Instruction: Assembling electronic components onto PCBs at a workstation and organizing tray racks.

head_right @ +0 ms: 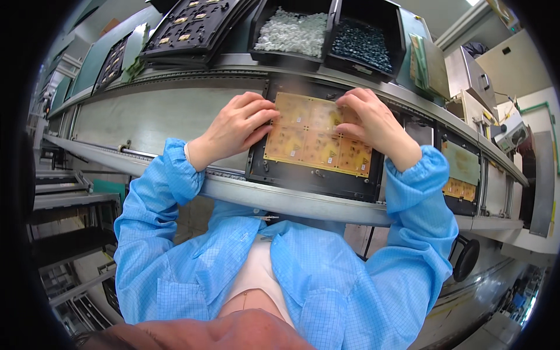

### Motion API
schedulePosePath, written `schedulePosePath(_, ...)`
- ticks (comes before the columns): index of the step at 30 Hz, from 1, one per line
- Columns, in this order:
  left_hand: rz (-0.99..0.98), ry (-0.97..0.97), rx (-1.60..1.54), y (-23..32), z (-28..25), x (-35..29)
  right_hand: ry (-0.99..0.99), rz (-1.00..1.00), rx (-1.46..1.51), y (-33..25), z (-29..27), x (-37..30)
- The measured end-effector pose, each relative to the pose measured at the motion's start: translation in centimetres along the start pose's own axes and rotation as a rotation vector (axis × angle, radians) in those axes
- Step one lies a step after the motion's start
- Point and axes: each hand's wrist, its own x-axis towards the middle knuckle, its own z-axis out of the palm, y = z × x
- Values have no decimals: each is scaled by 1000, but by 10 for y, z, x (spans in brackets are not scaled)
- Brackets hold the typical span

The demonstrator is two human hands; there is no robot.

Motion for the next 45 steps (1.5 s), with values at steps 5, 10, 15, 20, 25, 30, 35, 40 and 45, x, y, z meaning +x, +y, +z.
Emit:
schedulePosePath(5, 117, -105, 64, 6, 4, -9, 139, -37, -71, -8, 6, -58)
schedulePosePath(10, 98, -177, 48, 10, -1, -13, 195, 54, -149, -28, 38, -91)
schedulePosePath(15, 211, -257, 59, 14, -32, -5, 164, 63, -25, -38, 18, -100)
schedulePosePath(20, 248, -246, 126, 27, -32, -9, 115, 26, -16, -36, 15, -119)
schedulePosePath(25, 316, -287, 66, 28, -16, -7, 186, -37, -117, -36, 23, -125)
schedulePosePath(30, 318, -195, 121, 32, 0, -14, 73, -69, -155, -39, 13, -125)
schedulePosePath(35, 69, -106, 115, 36, 12, -23, -54, -209, -459, -40, 5, -116)
schedulePosePath(40, 16, -134, 158, 39, 6, -29, -196, -373, -630, -39, 5, -99)
schedulePosePath(45, 76, -85, 335, 54, -7, -6, -232, -353, -599, -40, 2, -95)
